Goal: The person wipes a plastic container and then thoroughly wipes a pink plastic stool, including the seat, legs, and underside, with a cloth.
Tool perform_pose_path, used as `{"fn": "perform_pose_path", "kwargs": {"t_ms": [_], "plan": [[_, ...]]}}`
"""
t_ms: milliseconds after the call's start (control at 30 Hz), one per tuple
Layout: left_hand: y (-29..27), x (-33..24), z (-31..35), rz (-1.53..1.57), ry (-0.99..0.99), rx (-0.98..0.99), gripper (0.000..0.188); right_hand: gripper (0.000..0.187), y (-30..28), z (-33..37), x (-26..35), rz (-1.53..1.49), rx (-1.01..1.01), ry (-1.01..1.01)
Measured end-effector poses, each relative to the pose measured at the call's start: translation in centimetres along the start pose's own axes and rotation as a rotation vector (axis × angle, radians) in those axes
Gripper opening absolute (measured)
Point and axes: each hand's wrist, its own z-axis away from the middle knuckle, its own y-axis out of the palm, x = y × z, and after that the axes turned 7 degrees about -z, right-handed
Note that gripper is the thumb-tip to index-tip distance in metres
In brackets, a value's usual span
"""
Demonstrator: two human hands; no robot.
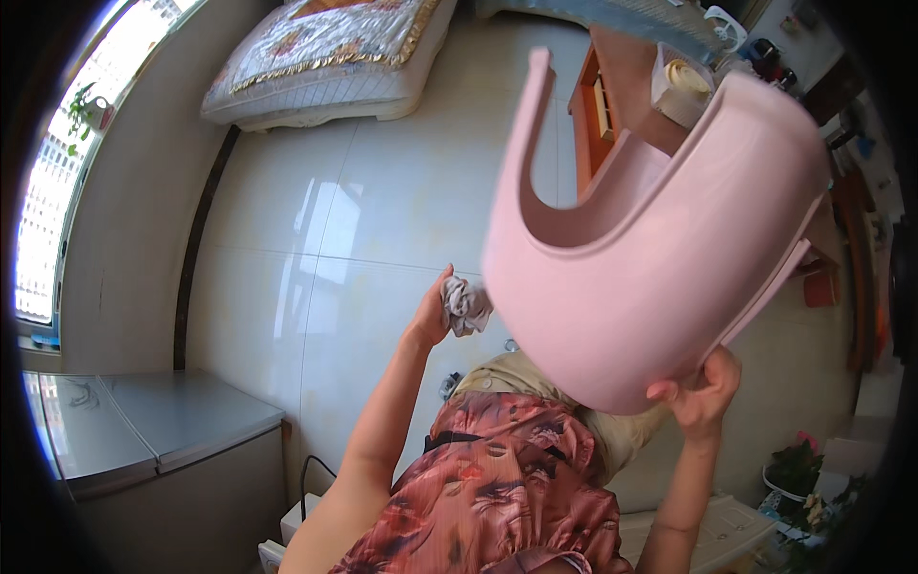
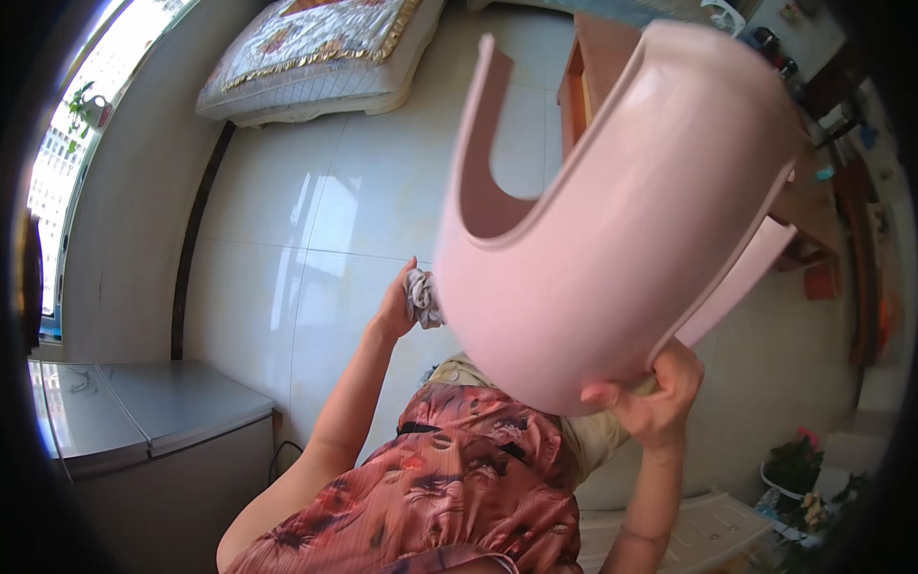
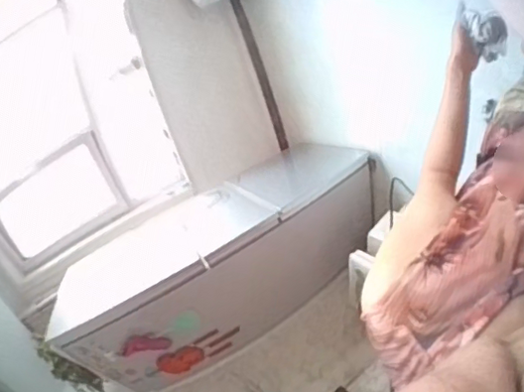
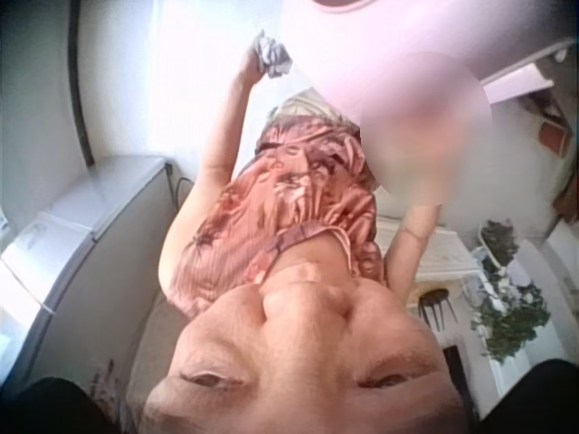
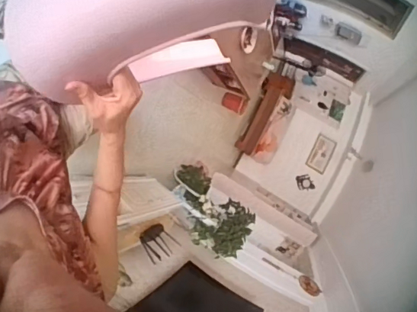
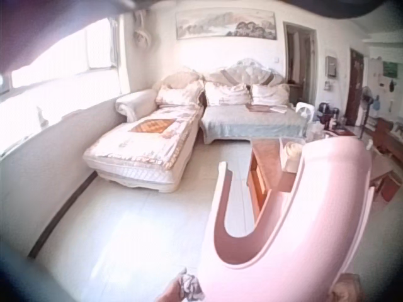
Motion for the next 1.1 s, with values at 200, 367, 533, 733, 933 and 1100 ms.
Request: {"fn": "perform_pose_path", "kwargs": {"t_ms": [200, 367, 533, 733, 933, 1100], "plan": [[-3.3, 3.0, -0.7, -0.193, 0.079, -0.027, 0.047, 0.058, 8.0, -5.0, -2.7, -0.469, 0.009, 0.068], [-6.2, 3.5, -2.0, -0.182, 0.122, -0.115, 0.055, 0.046, 14.8, -7.6, -6.2, -0.746, -0.008, 0.162], [-10.4, 3.7, -3.0, -0.06, 0.07, -0.172, 0.063, 0.043, 19.6, -6.2, -15.6, -1.265, 0.101, 0.557], [-15.0, 3.0, -3.5, -0.099, 0.139, -0.287, 0.056, 0.047, 25.4, -9.2, -19.6, -1.316, -0.115, 1.023], [-11.8, 0.0, -7.0, -0.123, 0.246, -0.444, 0.062, 0.053, 30.3, -10.6, -27.8, -1.466, -0.374, 1.182], [-8.7, -2.9, -11.8, -0.334, 0.285, -0.496, 0.072, 0.055, 31.9, -10.1, -33.0, -1.71, -0.647, 1.261]]}}
